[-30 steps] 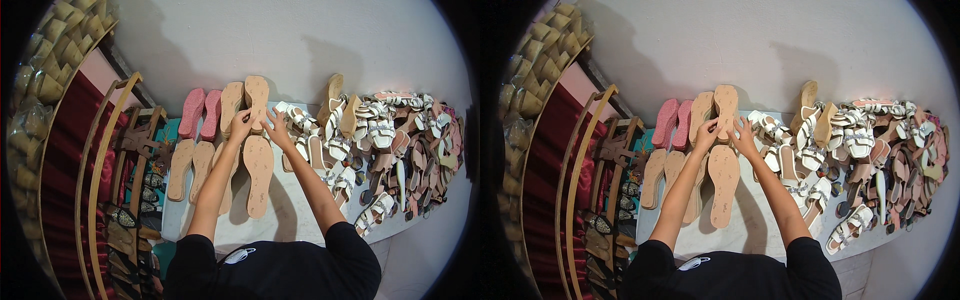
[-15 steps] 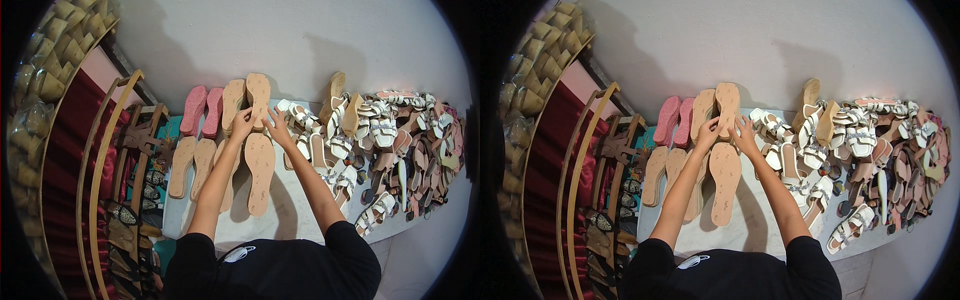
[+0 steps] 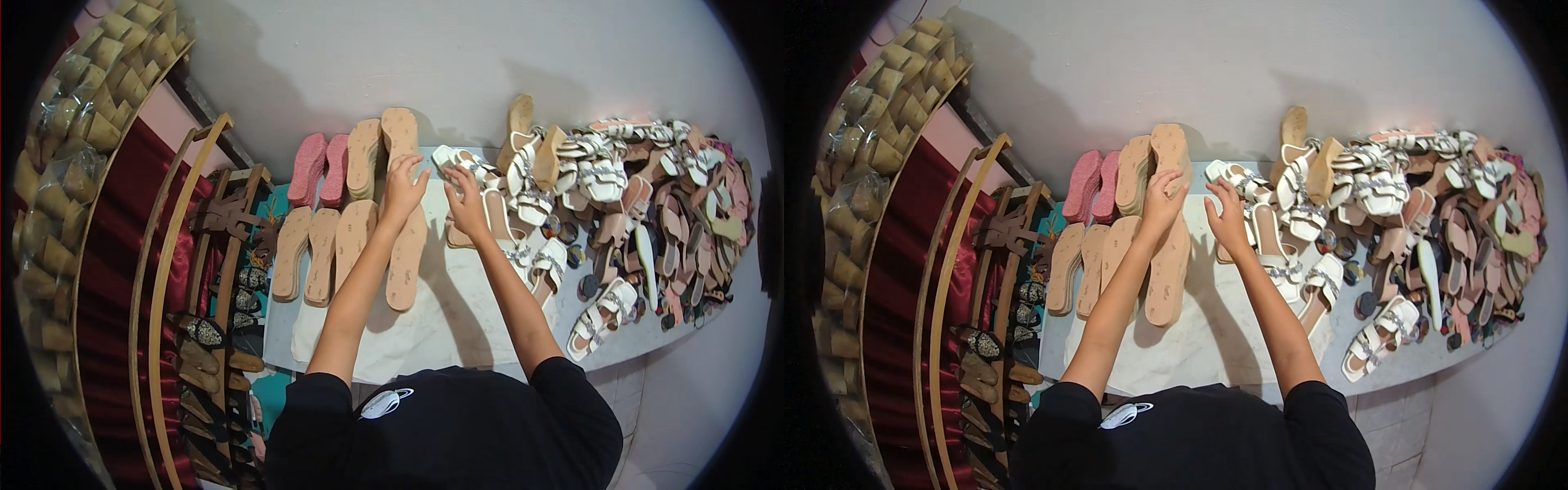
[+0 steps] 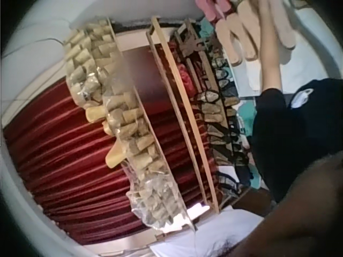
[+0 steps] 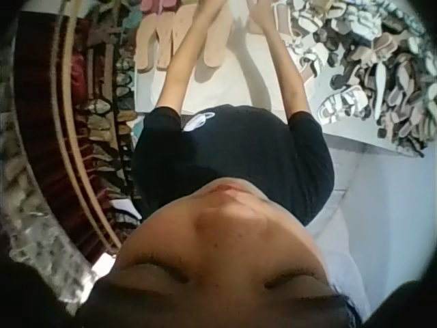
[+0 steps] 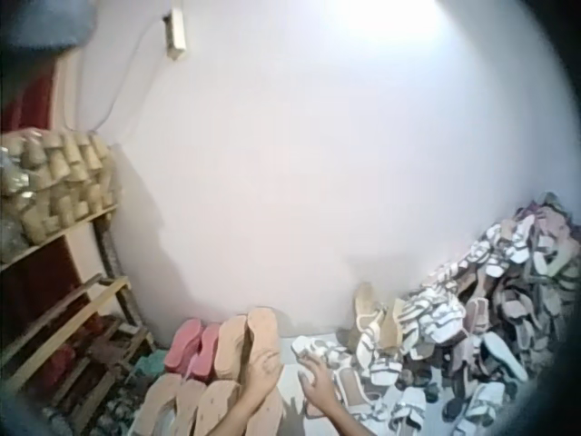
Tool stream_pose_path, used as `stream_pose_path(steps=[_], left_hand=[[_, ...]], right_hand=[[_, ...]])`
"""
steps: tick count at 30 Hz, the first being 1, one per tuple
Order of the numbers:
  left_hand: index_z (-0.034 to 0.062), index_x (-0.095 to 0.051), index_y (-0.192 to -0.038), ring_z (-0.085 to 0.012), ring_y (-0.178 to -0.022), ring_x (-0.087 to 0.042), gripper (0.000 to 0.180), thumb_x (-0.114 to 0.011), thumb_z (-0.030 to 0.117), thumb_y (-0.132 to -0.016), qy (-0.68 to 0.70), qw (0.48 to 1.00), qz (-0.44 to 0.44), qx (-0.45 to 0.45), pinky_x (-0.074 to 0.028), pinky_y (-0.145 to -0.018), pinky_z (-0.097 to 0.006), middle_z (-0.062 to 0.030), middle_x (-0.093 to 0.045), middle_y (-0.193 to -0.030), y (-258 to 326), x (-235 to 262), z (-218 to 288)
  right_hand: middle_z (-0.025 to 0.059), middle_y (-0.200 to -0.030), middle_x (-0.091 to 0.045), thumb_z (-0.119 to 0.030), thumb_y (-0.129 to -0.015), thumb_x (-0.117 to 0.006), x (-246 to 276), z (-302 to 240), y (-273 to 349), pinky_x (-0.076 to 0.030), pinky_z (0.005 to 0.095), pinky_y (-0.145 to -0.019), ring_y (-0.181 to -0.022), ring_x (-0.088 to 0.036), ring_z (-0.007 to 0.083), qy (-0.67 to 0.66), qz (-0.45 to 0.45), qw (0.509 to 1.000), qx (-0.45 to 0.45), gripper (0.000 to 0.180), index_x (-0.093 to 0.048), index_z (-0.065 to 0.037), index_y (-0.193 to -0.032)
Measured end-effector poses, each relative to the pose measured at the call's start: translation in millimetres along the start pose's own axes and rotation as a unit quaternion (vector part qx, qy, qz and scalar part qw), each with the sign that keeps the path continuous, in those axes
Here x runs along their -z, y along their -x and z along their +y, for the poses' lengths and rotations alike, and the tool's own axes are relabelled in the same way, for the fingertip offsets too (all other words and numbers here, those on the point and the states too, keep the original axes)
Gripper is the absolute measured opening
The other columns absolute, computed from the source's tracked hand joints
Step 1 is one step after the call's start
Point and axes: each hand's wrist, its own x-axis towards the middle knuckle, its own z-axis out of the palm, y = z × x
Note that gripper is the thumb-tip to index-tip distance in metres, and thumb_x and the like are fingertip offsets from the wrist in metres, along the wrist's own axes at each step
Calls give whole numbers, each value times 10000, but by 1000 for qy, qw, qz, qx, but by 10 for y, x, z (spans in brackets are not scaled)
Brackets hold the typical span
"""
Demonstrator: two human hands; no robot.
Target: Organizing and pairing shoe soles and sandals on a workstation table.
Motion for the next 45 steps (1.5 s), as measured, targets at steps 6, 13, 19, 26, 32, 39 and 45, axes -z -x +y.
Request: stream_pose_path(steps=[6, 13, 19, 26, 32, 39, 45], left_hand=[[79, -619, -999, -182, -937, -538, 265, -644, 209, -769, 52, 993, -102, -12, -437, -719, -294, -66, -558, -1046, 445, -556, 527], [41, -615, -970, -201, -929, -547, 255, -644, 181, -759, 103, 974, -199, -41, -440, -733, -297, -87, -582, -984, 1000, -1496, 1067], [35, -612, -981, -243, -910, -550, 272, -642, 166, -745, 161, 949, -267, -50, -428, -780, -317, -119, -590, -968, 1556, -2432, 1598], [17, -571, -1031, -281, -961, -542, 329, -626, 175, -748, 171, 920, -343, -78, -420, -839, -341, -150, -576, -1013, 2027, -3384, 2171], [4, -547, -1070, -282, -986, -541, 363, -619, 175, -758, 180, 906, -381, -46, -418, -850, -341, -155, -568, -1038, 2260, -3943, 2388], [2, -541, -1083, -284, -974, -547, 376, -617, 173, -757, 163, 906, -388, -43, -419, -849, -345, -162, -566, -1039, 2324, -4085, 2563], [-3, -507, -1126, -236, -1003, -537, 384, -606, 135, -781, 174, 909, -378, -6, -425, -853, -316, -146, -544, -1077, 2262, -4070, 2403]], right_hand=[[170, -1126, -499, -125, -824, -533, 757, -128, 426, -366, 363, -912, -1076, -472, 316, 16, 48, 998, 29, 231, -569, -35, -1034], [172, -1107, -506, -108, -802, -554, 1719, 116, 1036, -378, 347, -896, -1057, -486, 306, 50, 107, 993, -25, 224, -575, -27, -1010], [179, -1073, -508, -93, -783, -552, 2755, 291, 1571, -375, 360, -898, -1060, -479, 311, 130, 162, 976, -70, 207, -584, -23, -975], [144, -1096, -513, -103, -767, -557, 3774, 681, 2098, -347, 365, -922, -1069, -470, 319, 209, 229, 944, -113, 210, -593, -59, -969], [85, -1235, -430, -218, -754, -569, 4418, 843, 2321, -21, 700, -938, -1261, -261, 338, 410, 209, 848, -261, 334, -552, -151, -1081], [84, -1248, -408, -195, -738, -607, 4870, 1112, 2242, 33, 741, -897, -1252, -273, 316, 560, 126, 781, -245, 431, -508, -137, -1154], [85, -957, -582, -109, -773, -568, 5089, 1174, 2136, -421, 371, -777, -903, -547, 260, 523, 139, 819, -192, 337, -541, -101, -1109]])
